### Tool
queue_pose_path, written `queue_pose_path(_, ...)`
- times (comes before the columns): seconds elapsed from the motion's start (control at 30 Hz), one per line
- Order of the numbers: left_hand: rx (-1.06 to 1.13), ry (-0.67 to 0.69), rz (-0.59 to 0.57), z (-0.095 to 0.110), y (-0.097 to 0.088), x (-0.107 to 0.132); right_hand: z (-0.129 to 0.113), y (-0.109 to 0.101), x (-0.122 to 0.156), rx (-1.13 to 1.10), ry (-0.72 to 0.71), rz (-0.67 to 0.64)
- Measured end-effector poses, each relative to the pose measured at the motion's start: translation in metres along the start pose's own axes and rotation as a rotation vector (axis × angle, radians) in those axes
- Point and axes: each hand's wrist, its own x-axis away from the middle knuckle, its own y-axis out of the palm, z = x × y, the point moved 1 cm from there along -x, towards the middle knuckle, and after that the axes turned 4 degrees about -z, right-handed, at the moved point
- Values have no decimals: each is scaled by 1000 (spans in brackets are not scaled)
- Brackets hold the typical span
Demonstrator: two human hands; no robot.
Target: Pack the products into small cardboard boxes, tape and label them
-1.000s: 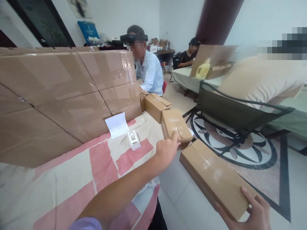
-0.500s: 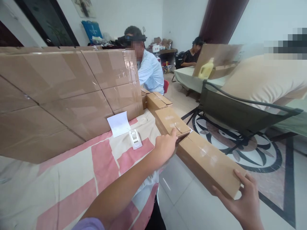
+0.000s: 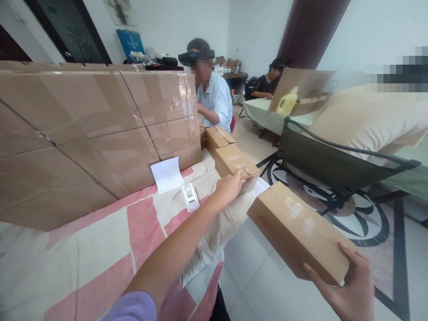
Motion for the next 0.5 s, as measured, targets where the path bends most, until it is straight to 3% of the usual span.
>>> queue_pose_path(0.17, 130, 28, -51, -11, -8, -3, -17, 46, -25, 51, -20, -118)
queue_pose_path(0.3, 255, 74, -101, -36, -27, 8, -26, 88, -54, 66, -101, -182)
queue_pose_path(0.4, 368, 113, -70, -69, -38, 39, -29, 112, -77, 44, -136, -231)
queue_pose_path(0.5, 556, 145, -27, -111, -40, 88, -38, 132, -96, 18, -177, -248)
